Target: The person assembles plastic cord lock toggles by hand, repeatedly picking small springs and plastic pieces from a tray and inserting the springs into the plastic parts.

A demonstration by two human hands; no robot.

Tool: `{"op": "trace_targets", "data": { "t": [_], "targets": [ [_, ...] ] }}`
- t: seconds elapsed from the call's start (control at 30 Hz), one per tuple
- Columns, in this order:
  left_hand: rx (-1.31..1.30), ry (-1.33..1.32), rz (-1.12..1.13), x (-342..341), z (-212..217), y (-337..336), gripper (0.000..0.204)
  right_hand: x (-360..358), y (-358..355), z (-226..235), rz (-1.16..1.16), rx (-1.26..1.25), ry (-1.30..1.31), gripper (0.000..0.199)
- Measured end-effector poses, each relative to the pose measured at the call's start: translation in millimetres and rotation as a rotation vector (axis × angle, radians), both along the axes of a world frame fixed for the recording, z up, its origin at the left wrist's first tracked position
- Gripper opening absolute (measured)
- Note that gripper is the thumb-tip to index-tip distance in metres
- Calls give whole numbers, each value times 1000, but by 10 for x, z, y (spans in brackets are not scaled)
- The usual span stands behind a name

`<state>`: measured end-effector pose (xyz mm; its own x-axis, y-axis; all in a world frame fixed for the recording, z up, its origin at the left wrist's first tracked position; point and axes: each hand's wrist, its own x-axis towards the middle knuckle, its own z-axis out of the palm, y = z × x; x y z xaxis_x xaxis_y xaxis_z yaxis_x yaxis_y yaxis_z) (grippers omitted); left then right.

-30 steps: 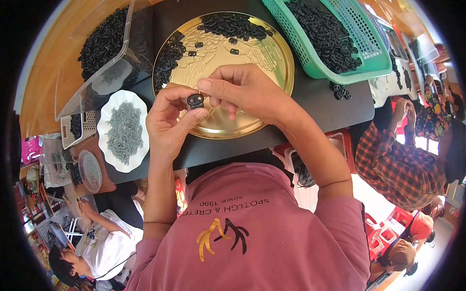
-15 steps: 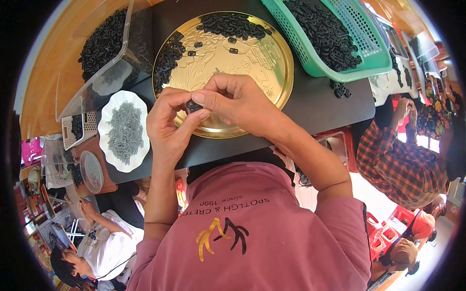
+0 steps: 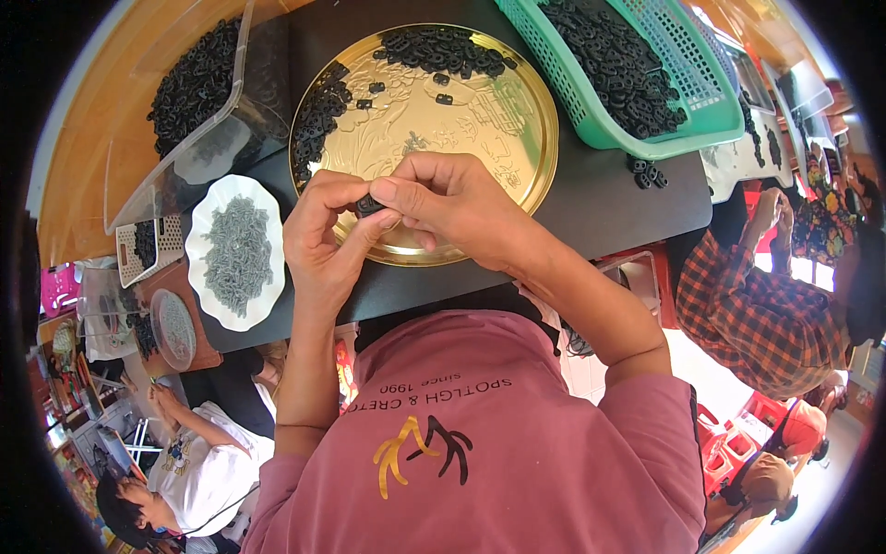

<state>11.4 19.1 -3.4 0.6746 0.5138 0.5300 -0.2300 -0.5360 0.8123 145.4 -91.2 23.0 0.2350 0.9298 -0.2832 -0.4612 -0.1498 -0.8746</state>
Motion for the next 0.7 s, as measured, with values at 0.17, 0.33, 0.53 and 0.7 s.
{"op": "trace_targets", "data": {
  "t": [0.17,0.33,0.53,0.7],
  "targets": [
    [-164,10,-25,3,3,-13,35,204,-142,383,-342,67,-652,15],
    [-171,70,39,-13,-46,23,23,879,-276,647,-797,124,-1112,9],
    [-149,104,85,40,-9,-12,9,1047,-199,476,-782,299,-1332,4],
    [-115,160,76,31,-32,-6,6,764,147,3,-302,90,-1531,8]
  ]
}}
